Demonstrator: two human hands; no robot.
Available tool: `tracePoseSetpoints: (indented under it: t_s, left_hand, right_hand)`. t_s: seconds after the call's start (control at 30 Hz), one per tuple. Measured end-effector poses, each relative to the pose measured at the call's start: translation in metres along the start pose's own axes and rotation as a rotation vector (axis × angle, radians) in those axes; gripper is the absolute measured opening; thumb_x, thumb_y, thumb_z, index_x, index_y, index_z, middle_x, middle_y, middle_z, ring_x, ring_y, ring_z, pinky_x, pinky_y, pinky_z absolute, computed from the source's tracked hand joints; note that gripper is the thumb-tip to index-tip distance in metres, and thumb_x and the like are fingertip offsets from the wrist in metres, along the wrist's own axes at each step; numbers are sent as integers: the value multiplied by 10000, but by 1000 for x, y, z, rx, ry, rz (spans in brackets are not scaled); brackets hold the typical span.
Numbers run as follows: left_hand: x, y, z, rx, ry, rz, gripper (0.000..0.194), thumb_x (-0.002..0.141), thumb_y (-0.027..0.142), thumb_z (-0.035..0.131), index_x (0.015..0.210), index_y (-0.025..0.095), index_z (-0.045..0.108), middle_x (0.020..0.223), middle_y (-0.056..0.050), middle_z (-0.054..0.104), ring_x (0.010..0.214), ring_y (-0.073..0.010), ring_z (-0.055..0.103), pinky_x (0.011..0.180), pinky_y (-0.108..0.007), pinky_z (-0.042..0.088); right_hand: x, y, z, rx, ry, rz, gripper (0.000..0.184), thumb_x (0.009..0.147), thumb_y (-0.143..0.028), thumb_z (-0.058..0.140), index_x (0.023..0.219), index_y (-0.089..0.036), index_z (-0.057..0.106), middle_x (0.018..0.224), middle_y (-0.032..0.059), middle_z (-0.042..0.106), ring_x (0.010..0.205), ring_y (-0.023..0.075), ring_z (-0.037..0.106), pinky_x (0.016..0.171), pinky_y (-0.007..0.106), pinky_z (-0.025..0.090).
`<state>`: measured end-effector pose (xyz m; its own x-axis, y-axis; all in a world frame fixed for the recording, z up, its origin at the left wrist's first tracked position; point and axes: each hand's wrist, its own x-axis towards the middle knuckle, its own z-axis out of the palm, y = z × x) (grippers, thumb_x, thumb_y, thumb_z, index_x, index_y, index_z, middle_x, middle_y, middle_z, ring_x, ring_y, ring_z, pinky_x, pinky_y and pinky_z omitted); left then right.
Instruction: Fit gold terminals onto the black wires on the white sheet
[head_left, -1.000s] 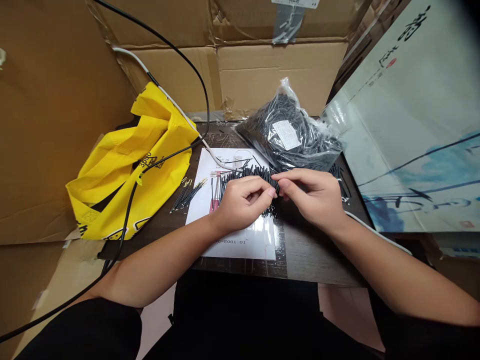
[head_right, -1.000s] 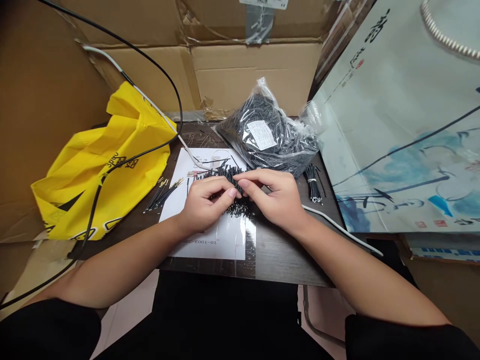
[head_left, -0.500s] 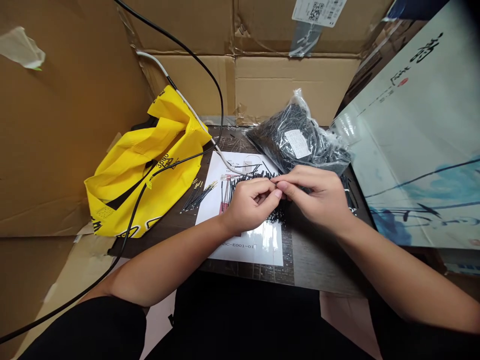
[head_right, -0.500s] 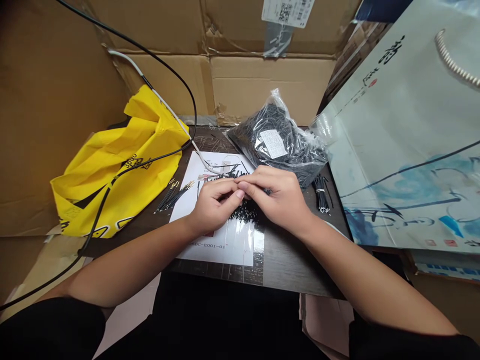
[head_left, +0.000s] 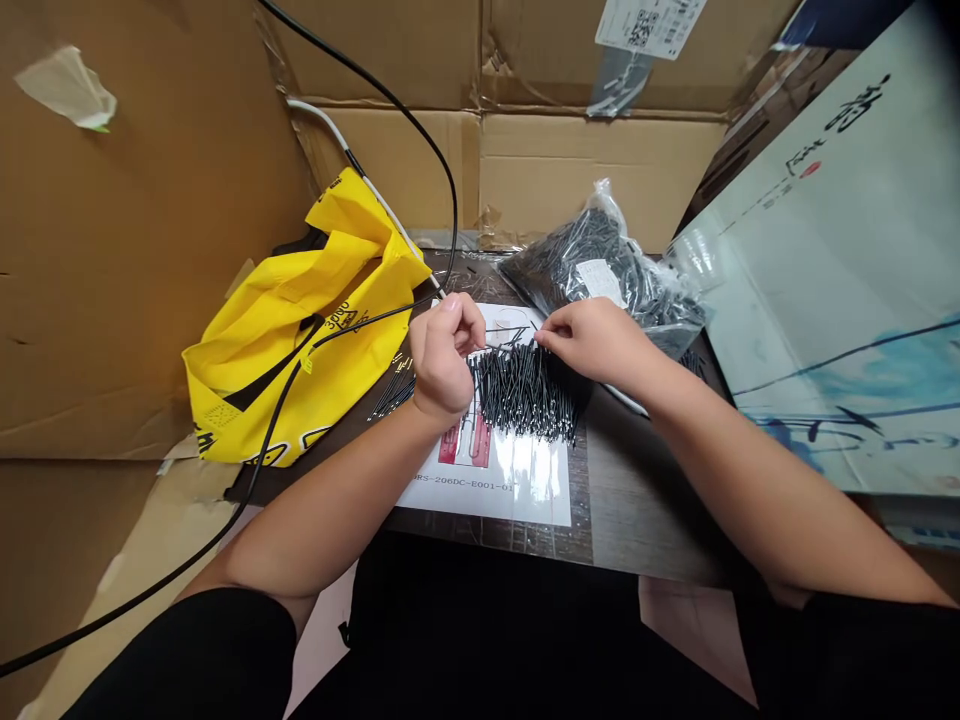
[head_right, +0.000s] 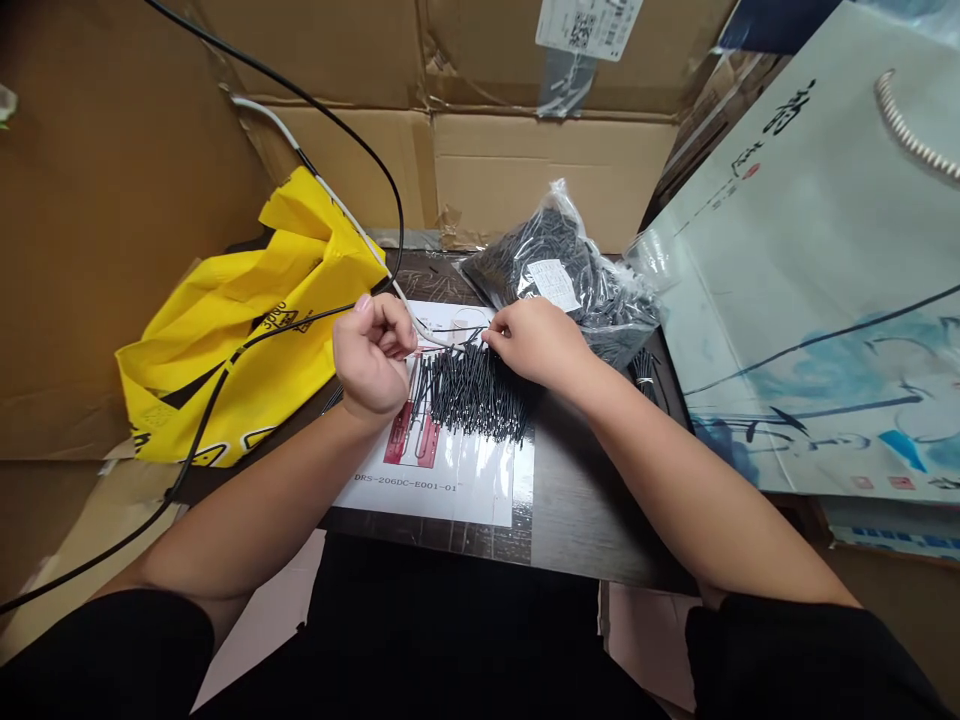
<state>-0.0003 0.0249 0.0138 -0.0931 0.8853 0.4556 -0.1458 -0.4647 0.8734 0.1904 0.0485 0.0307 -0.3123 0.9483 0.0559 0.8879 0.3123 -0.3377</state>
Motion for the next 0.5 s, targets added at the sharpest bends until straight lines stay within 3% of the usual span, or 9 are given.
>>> tracePoseSetpoints:
  t_s: [0.17,0.23,0.3,0.33,0.4,0.5]
  left_hand:
    - [-12,30,-3,109,-79,128,511,975,395,343,507,193,313,473,15,294,464,-84,307,498,-298,233]
    - [-29,41,-4,186,-278,340,432,947,286,362,526,191,344,471,16,311,466,-91,306,511,-308,211]
    - [-48,43,-3,292,-551,659,321,858,261,427,550,204,355,467,28,298,462,-104,275,503,-322,195]
    - [-56,42,-3,373,-629,775,317,817,289,456,536,208,332,466,28,293,461,-111,262,491,-327,175]
    - [-68,35,-2,484,-685,957,318,772,319,491,522,209,328,470,33,301,457,-112,267,465,-316,189]
    - [-77,24,0,517,-657,967,307,759,337,480,518,214,334,471,36,293,449,-116,280,459,-320,206]
  right_hand:
    - [-5,-6,-3,-125,117,-13,253,902,-398,593,929,-215,766,813,45,709,706,161,578,585,309,280]
    - [0,-15,-4,-125,138,-108,220,920,-346,573,966,-214,743,868,43,705,762,166,590,611,312,294]
    - [11,-31,0,-124,106,-257,188,927,-280,554,981,-218,724,932,40,695,817,167,589,636,315,303]
    - [18,-41,4,-130,65,-344,184,925,-244,548,986,-217,719,956,41,690,832,166,584,641,316,301]
    - [34,-66,14,-165,-28,-569,178,911,-209,563,1008,-201,711,962,55,674,881,184,570,652,320,300]
    - [54,-106,32,-232,-221,-857,169,901,-186,588,1026,-159,699,1006,83,663,939,204,542,673,318,320]
